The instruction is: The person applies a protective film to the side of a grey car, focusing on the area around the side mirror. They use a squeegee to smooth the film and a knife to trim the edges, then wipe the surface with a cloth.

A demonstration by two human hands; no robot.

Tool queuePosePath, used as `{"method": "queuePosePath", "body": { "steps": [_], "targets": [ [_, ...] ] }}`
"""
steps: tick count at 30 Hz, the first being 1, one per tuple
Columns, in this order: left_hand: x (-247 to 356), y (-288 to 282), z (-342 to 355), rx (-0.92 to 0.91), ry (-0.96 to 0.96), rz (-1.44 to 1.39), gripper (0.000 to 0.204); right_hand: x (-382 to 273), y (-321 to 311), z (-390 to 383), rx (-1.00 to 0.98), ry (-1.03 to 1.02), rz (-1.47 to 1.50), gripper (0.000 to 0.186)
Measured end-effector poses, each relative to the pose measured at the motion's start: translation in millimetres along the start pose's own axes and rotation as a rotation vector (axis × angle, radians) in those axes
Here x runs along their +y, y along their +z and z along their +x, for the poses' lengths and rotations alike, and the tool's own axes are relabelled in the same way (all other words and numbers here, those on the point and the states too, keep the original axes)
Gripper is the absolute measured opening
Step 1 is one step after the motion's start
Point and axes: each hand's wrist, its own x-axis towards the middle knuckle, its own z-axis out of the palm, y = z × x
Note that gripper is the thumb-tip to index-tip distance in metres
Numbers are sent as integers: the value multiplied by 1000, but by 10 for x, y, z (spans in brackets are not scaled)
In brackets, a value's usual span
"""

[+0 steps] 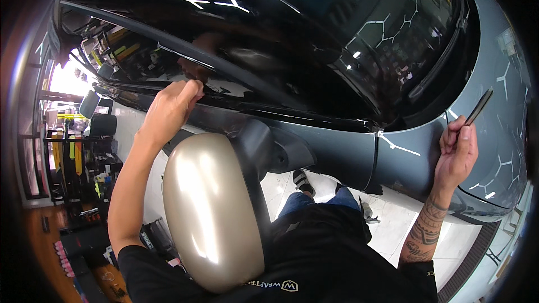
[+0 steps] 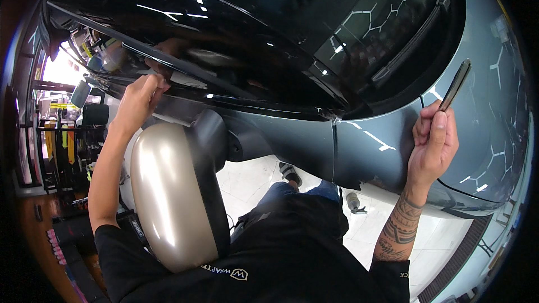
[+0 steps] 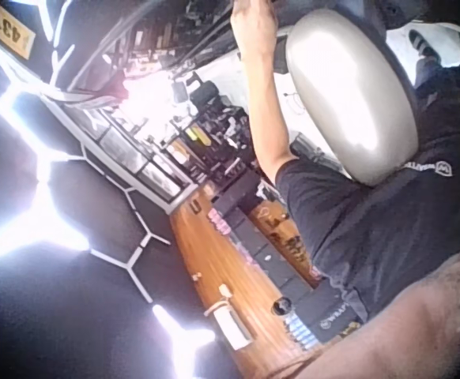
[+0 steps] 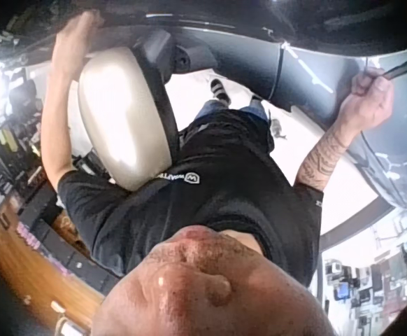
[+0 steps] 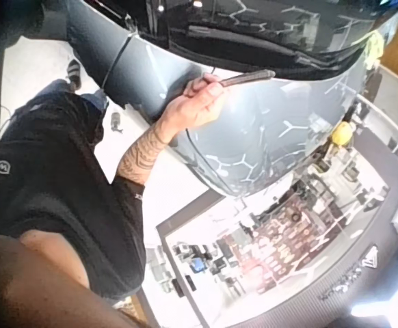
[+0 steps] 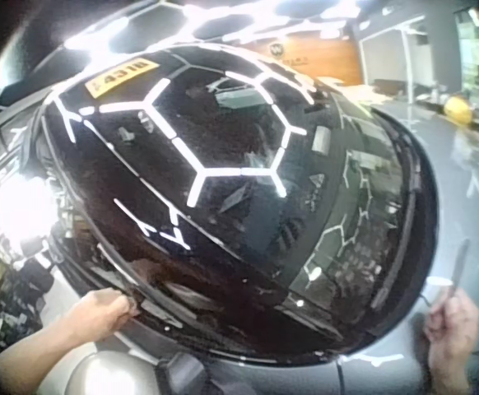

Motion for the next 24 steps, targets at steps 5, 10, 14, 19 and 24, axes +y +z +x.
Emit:
{"method": "queuePosePath", "body": {
  "steps": [5,10,14,19,24],
  "targets": [
    [-39,-9,55,-49,221,160,27,12,-14,-2,10,2,0,28],
    [-105,96,-18,62,288,164,27,8,-3,0,20,-3,-2,28],
    [-158,256,-100,245,262,72,35,2,19,9,11,-5,4,28],
    [-158,308,-151,349,74,-64,35,13,-14,3,14,0,-1,28],
    [-91,365,-181,376,-40,-33,34,23,-20,7,-2,-7,-1,28]
  ]
}}
